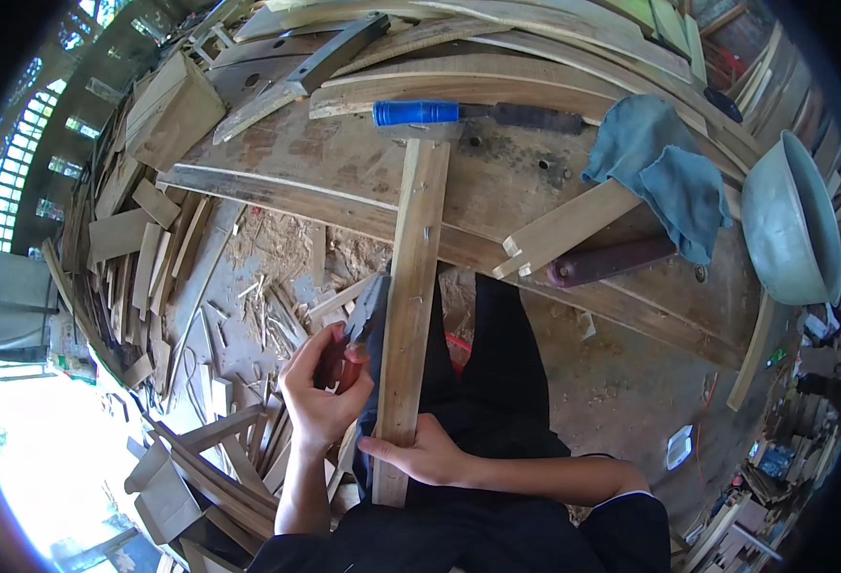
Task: Use a wood rasp and pliers to shape and smooth a wooden piece.
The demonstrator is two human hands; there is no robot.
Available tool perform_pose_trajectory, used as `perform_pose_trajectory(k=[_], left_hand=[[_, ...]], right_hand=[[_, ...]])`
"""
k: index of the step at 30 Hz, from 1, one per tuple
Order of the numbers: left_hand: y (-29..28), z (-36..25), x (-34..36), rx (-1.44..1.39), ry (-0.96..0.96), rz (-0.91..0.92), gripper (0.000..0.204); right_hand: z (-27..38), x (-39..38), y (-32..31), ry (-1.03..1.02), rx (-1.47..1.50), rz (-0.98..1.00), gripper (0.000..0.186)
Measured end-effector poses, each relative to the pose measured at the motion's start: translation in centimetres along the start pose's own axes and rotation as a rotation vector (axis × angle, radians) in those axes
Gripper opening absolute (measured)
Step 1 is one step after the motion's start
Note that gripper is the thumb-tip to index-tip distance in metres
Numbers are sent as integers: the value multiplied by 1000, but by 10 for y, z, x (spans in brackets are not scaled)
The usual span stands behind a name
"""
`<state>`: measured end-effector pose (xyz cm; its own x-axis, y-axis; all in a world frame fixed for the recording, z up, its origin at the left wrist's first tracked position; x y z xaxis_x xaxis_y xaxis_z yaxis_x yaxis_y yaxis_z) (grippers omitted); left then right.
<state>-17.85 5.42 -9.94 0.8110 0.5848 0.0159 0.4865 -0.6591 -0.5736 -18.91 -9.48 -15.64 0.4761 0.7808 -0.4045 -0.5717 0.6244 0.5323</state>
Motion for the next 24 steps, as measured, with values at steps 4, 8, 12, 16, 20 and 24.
perform_pose_trajectory(k=[4,8,12,16,20,24], left_hand=[[-5,-4,4,225,150,-7,47],[-4,-1,8,392,328,-118,49],[-9,-1,3,305,342,-56,54],[-18,-5,-6,262,445,-34,57],[-22,-1,-7,429,449,36,57],[-28,-5,-4,350,368,106,54]], right_hand=[[8,-2,-3,-34,-28,-52,37],[12,-1,-3,-71,80,-107,33],[12,-4,-5,-42,107,-59,29],[15,-3,-10,-42,136,-70,26],[21,-3,-13,-42,134,-26,25],[23,0,-17,-106,102,-34,24]])
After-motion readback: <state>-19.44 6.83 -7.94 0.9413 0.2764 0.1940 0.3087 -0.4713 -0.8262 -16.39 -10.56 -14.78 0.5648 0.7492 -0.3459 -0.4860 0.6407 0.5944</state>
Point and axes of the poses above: each hand's wrist, its own x-axis towards the middle knuckle, its own y-axis out of the palm, z = x × y, the point moved 2 cm from there along x, towards the middle knuckle, and after that the axes turned 9 degrees about x, right-handed, at the moved point
